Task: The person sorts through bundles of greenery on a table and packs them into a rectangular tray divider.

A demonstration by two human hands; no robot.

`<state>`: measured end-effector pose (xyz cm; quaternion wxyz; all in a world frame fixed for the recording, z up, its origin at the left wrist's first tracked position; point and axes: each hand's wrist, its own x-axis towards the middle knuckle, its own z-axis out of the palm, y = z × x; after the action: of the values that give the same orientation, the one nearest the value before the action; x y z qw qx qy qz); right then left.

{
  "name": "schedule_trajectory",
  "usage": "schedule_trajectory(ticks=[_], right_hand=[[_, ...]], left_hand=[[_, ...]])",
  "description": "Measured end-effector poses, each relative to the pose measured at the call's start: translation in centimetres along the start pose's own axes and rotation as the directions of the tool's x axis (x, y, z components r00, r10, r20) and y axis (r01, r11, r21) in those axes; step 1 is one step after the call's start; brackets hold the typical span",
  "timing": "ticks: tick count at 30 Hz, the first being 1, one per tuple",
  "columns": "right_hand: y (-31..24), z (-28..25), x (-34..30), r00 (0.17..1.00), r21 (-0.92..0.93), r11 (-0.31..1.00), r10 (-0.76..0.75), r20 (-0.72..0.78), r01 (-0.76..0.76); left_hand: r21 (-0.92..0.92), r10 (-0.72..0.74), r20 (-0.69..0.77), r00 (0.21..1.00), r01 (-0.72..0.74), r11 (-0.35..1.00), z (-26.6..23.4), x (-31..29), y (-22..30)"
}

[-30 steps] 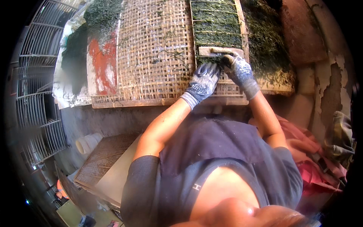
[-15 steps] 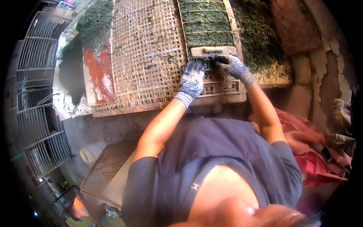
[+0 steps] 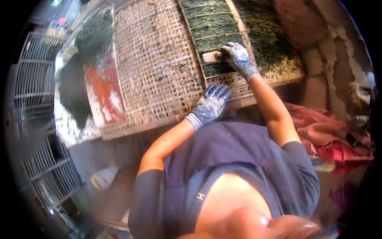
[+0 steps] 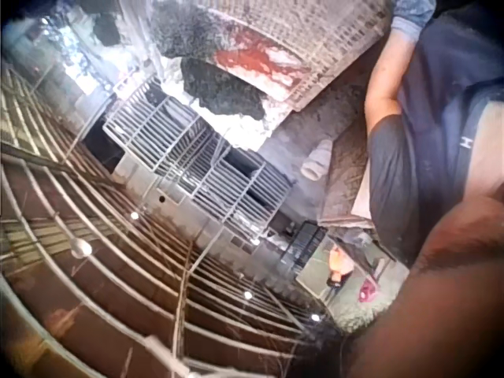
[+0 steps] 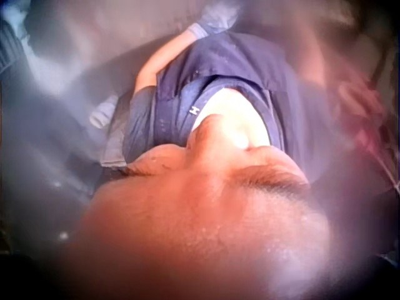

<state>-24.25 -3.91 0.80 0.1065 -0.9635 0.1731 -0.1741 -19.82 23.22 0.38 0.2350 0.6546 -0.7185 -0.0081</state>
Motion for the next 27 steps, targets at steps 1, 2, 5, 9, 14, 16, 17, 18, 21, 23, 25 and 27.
schedule_trajectory(ticks=[1,2,5,9,14,16,17,18,21,23,25,27], right_hand=[[0.7,0.5,-0.5,0.999,0.033,0.999,-0.02,-0.032,0.021],[-0.6,-0.5,-0.6,0.998,-0.012,0.999,-0.045,-0.048,0.044],[-3.3,-3.5,-2.8,0.998,0.03,0.999,-0.04,0.052,0.039],[-0.1,1.1,-5.1,0.994,0.073,0.993,0.093,0.066,-0.097],[6.7,-5.0,-2.7,0.964,0.455,0.852,0.202,0.172,-0.26],[12.2,-6.0,-2.3,0.918,0.311,0.866,0.391,0.066,-0.392],[15.1,-6.1,-1.9,0.888,0.182,0.87,0.446,0.11,-0.459],[17.8,-5.7,-1.3,0.852,0.053,0.856,0.502,0.148,-0.514],[24.8,-4.5,1.6,0.819,-0.347,0.918,0.343,0.46,-0.189],[28.2,-4.1,4.7,0.747,-0.454,0.891,0.291,0.598,0.015],[34.0,-3.3,7.7,0.767,-0.342,0.928,0.328,0.552,-0.151],[37.3,-2.3,11.3,0.727,-0.249,0.895,0.446,0.522,-0.37]], left_hand=[[-0.013,0.011,-0.035,0.999,-0.012,1.0,-0.4,0.7,0.0],[-0.019,0.01,-0.074,0.997,-0.012,1.0,-0.9,1.3,-0.5],[-0.046,-0.053,-0.281,0.958,0.042,0.998,-1.5,3.9,-2.0],[-0.008,-0.035,-0.345,0.938,0.034,0.999,1.2,9.5,-3.5],[0.198,-0.15,-0.131,0.98,0.174,0.965,4.7,12.5,-6.0],[0.229,-0.198,-0.003,0.98,0.194,0.954,5.0,12.4,-6.0],[0.226,-0.204,-0.004,0.979,0.2,0.953,5.1,12.5,-5.9],[0.228,-0.214,0.0,0.977,0.208,0.951,5.2,12.4,-5.8],[0.25,-0.257,0.069,0.964,0.233,0.94,5.1,12.8,-5.7],[0.263,-0.278,0.118,0.953,0.24,0.934,5.2,12.7,-5.9],[0.272,-0.279,0.127,0.952,0.237,0.933,5.8,12.4,-6.0],[0.26,-0.299,0.148,0.943,0.255,0.931,5.9,12.5,-6.1]])
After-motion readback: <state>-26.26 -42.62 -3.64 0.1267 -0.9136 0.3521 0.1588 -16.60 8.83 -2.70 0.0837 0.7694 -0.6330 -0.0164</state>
